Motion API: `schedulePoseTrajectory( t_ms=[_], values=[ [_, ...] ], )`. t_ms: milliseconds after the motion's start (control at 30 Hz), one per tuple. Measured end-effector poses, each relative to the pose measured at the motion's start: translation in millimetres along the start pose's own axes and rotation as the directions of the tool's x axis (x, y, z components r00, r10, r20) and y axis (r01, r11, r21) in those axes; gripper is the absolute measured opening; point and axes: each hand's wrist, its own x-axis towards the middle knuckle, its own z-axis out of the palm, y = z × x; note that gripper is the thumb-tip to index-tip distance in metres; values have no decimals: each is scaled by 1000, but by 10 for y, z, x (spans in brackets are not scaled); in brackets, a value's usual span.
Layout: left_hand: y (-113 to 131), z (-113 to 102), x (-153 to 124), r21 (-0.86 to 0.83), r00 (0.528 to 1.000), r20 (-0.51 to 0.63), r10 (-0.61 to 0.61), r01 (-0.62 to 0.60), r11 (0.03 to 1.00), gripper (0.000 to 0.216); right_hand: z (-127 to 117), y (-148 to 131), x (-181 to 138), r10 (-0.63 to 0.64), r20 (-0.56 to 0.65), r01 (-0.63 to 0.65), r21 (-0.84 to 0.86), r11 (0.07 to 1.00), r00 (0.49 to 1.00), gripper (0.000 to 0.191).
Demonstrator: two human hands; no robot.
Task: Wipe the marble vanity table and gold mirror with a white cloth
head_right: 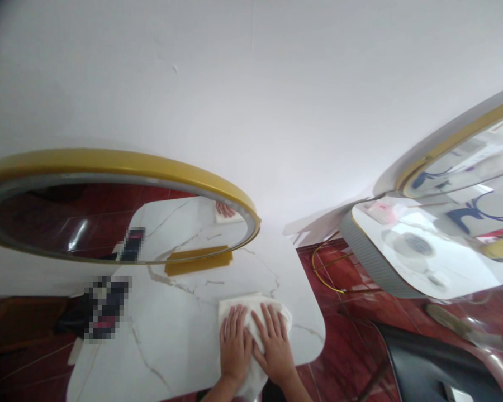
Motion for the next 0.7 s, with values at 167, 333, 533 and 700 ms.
schedulePoseTrajectory(
  t_ms=[167,333,533,700],
  values=[
    [471,249,-36,-23,998,49,31,-30,999,53,-72,466,-342,59,-29,-59,-21,998,998,64],
    [749,442,117,-30,997,49,57,-56,998,56,-141,824,-296,58,-52,-61,-54,997,997,66],
    [938,575,474,6,999,-11,-40,40,999,54,-232,1129,109,-16,-78,8,-101,995,997,65],
    [1016,619,843,34,997,-51,-59,61,998,53,-271,1292,454,-19,-66,12,-108,994,998,64]
  ],
)
